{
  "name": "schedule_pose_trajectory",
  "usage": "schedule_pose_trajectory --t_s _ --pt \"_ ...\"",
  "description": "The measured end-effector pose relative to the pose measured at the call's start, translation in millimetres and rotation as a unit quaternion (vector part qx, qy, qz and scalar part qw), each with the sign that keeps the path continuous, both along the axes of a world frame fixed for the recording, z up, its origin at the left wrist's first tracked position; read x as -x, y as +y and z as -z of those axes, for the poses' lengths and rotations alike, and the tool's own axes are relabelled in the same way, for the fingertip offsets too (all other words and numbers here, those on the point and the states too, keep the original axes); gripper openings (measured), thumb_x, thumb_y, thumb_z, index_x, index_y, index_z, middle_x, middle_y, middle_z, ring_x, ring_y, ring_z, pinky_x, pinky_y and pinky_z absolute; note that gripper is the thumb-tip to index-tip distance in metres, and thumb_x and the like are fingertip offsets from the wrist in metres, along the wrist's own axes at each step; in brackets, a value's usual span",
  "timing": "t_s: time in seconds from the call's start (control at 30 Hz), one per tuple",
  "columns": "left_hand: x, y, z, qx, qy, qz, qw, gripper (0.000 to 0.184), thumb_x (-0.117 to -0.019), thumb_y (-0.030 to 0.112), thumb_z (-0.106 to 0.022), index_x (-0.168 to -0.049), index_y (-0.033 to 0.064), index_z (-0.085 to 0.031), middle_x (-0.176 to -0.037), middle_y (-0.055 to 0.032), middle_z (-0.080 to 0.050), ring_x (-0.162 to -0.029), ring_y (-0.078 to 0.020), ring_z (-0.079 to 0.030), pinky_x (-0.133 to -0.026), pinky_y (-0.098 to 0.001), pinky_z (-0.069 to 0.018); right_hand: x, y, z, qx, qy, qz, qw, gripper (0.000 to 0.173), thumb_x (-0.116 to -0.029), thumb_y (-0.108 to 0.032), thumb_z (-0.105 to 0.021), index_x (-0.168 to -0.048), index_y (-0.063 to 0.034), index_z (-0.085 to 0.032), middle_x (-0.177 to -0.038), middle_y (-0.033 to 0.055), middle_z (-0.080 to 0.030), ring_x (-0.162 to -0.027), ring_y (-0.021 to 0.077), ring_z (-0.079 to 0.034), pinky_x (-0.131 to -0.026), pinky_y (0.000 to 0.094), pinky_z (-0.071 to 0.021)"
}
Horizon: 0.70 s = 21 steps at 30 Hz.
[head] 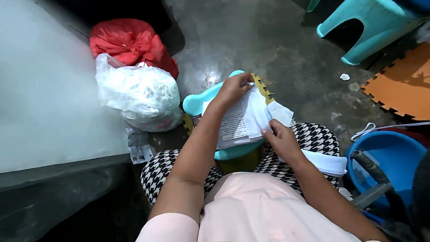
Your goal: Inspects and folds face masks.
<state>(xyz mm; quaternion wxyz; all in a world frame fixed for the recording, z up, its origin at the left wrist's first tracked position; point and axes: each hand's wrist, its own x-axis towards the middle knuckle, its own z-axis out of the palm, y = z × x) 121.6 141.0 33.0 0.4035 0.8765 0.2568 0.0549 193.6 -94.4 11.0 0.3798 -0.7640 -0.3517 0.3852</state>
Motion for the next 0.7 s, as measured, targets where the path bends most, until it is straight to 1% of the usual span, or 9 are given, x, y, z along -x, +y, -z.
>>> schedule_pose_trajectory --t_s 0.1,0.17,0.27,0.33,0.43,0.5,0.53,0.6,0.7 --pt "-4.2 -1.2 2.2 0.000 0.002 0.003 1.000 0.020 -0.1038 0.017 -0.058 -0.118 0.0072 -0.068 -0.108 -0.0097 -0.072 -0.100 -0.0219 -0.068 -0.093 -0.0478 -0.0522 -1.7 -2.3 2.6 -0.005 -0.016 -0.004 1.000 0.014 -0.1012 -0.016 -0.060 -0.102 -0.0019 -0.064 -0.086 0.0093 -0.065 -0.076 0.0158 -0.064 -0.072 0.0374 -0.0531" --pt "-6.8 -2.1 4.2 -0.008 0.004 0.005 1.000 0.021 -0.1040 0.018 -0.058 -0.119 0.0079 -0.068 -0.108 -0.0095 -0.072 -0.102 -0.0239 -0.068 -0.094 -0.0522 -0.0511 -1.9 -3.5 3.4 -0.004 -0.035 -0.008 0.999 0.014 -0.1006 -0.016 -0.061 -0.100 -0.0016 -0.063 -0.083 0.0094 -0.063 -0.074 0.0164 -0.062 -0.070 0.0377 -0.0521" --pt "-10.1 -3.9 9.0 -0.026 0.015 0.006 1.000 0.022 -0.1041 0.020 -0.058 -0.120 0.0100 -0.068 -0.111 -0.0099 -0.071 -0.110 -0.0284 -0.065 -0.097 -0.0624 -0.0444 -1.6 -3.4 2.0 0.012 -0.056 -0.012 0.998 0.015 -0.1007 -0.016 -0.063 -0.102 -0.0010 -0.061 -0.083 0.0102 -0.063 -0.073 0.0171 -0.062 -0.069 0.0376 -0.0518" --pt "-11.0 -6.5 12.3 -0.047 0.026 0.006 0.999 0.022 -0.1038 0.020 -0.057 -0.121 0.0114 -0.069 -0.114 -0.0113 -0.071 -0.116 -0.0332 -0.062 -0.098 -0.0665 -0.0399 -1.1 -2.7 1.5 0.023 -0.064 -0.014 0.998 0.018 -0.1003 -0.017 -0.064 -0.102 0.0008 -0.061 -0.083 0.0119 -0.064 -0.073 0.0193 -0.063 -0.070 0.0394 -0.0523" --pt "-12.3 -11.8 14.0 -0.093 0.059 0.003 0.994 0.024 -0.1044 0.023 -0.056 -0.123 0.0160 -0.069 -0.115 -0.0115 -0.069 -0.116 -0.0366 -0.060 -0.096 -0.0650 -0.0393 -1.7 -1.5 0.7 0.037 -0.073 -0.018 0.996 0.020 -0.1001 -0.018 -0.064 -0.102 0.0020 -0.060 -0.083 0.0132 -0.064 -0.073 0.0211 -0.064 -0.070 0.0412 -0.0531" --pt "-13.3 -14.6 15.4 -0.133 0.078 0.003 0.988 0.023 -0.1041 0.024 -0.057 -0.122 0.0162 -0.069 -0.114 -0.0124 -0.069 -0.114 -0.0377 -0.060 -0.095 -0.0640 -0.0397 -2.7 -0.1 -1.2 0.056 -0.071 -0.028 0.996 0.021 -0.1011 -0.019 -0.063 -0.103 0.0020 -0.060 -0.084 0.0136 -0.064 -0.075 0.0221 -0.064 -0.072 0.0419 -0.0529" --pt "-13.3 -16.0 16.4 -0.150 0.079 0.000 0.986 0.023 -0.1033 0.024 -0.058 -0.122 0.0152 -0.068 -0.114 -0.0131 -0.069 -0.113 -0.0382 -0.060 -0.095 -0.0640 -0.0397 -3.0 0.7 -1.9 0.069 -0.068 -0.034 0.995 0.022 -0.1016 -0.019 -0.063 -0.105 0.0022 -0.060 -0.086 0.0146 -0.065 -0.077 0.0233 -0.065 -0.074 0.0429 -0.0535" --pt "-13.0 -17.8 17.2 -0.176 0.070 -0.018 0.982 0.028 -0.1014 0.026 -0.062 -0.126 0.0127 -0.065 -0.119 -0.0160 -0.067 -0.115 -0.0402 -0.060 -0.097 -0.0638 -0.0401 -2.7 1.8 -3.2 0.087 -0.068 -0.039 0.993 0.025 -0.1017 -0.020 -0.063 -0.110 0.0028 -0.059 -0.091 0.0165 -0.067 -0.082 0.0249 -0.068 -0.078 0.0441 -0.0548" --pt "-10.7 -20.0 9.0 -0.192 0.043 -0.054 0.979 0.040 -0.1015 0.027 -0.062 -0.138 0.0097 -0.059 -0.136 -0.0201 -0.060 -0.125 -0.0425 -0.056 -0.103 -0.0649 -0.0387 -1.0 1.6 -6.9 0.096 -0.068 -0.031 0.993 0.034 -0.1009 -0.019 -0.064 -0.124 0.0041 -0.054 -0.098 0.0180 -0.067 -0.085 0.0252 -0.068 -0.081 0.0435 -0.0555"
